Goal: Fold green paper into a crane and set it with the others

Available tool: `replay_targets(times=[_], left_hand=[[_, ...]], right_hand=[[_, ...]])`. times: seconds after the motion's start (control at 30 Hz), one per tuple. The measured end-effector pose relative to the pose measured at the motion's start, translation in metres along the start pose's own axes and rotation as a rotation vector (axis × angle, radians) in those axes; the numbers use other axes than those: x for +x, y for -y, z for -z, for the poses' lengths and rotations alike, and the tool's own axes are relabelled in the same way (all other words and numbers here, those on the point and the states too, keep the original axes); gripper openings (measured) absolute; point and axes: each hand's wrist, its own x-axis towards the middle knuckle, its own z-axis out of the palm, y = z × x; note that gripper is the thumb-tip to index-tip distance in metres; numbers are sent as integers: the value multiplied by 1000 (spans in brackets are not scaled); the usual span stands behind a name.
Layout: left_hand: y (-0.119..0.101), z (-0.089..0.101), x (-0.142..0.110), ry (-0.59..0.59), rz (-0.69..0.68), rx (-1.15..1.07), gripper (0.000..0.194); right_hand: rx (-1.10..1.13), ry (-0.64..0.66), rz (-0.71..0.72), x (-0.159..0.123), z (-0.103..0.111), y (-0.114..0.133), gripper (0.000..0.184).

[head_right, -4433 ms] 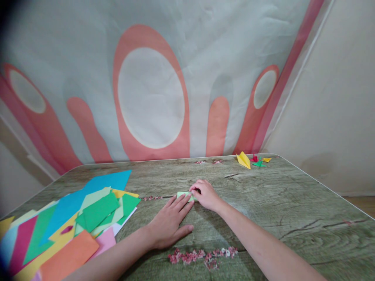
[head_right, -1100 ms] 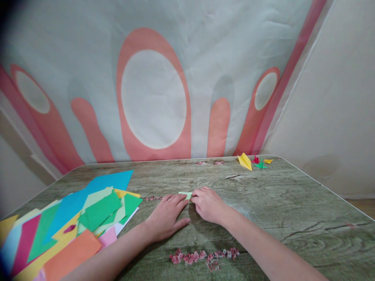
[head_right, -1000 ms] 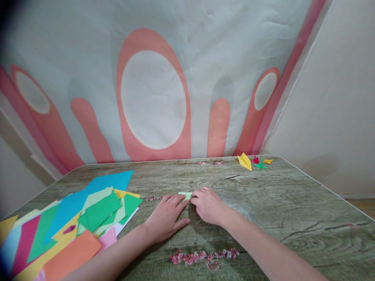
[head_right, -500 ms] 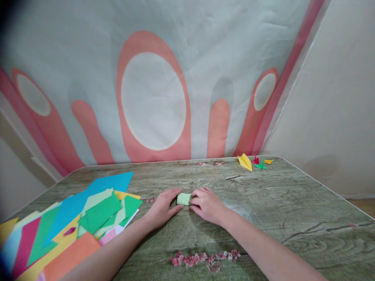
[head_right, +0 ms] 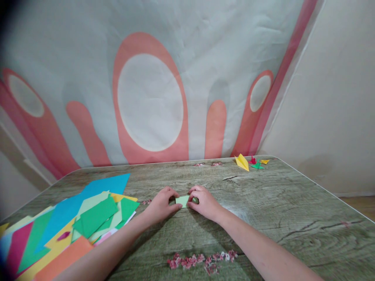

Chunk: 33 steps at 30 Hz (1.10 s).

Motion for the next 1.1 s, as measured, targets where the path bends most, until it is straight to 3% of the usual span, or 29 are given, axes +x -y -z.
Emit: replay_targets(times=[0.2, 0.3, 0.53, 0.7, 0.93, 1.1], left_hand=[[2, 0, 18, 161, 177, -38, 43], [5, -2, 23, 197, 227, -63, 42], [6, -5, 22, 119, 133, -199, 26], [3, -9, 18, 102, 104, -396, 20], [1, -19, 17, 76, 103, -632, 17], [0, -20, 17, 70, 129, -747, 22]], right_hand=[[29, -19, -5, -1, 2, 0, 17], [39, -36, -21, -1, 2, -3, 30], [44, -37, -13, -2, 3, -3, 32], [111, -78, -33, -3, 7, 1, 17], [159, -98, -87, -2, 11, 2, 37], [182, -76, -83, -3, 10, 0, 34]])
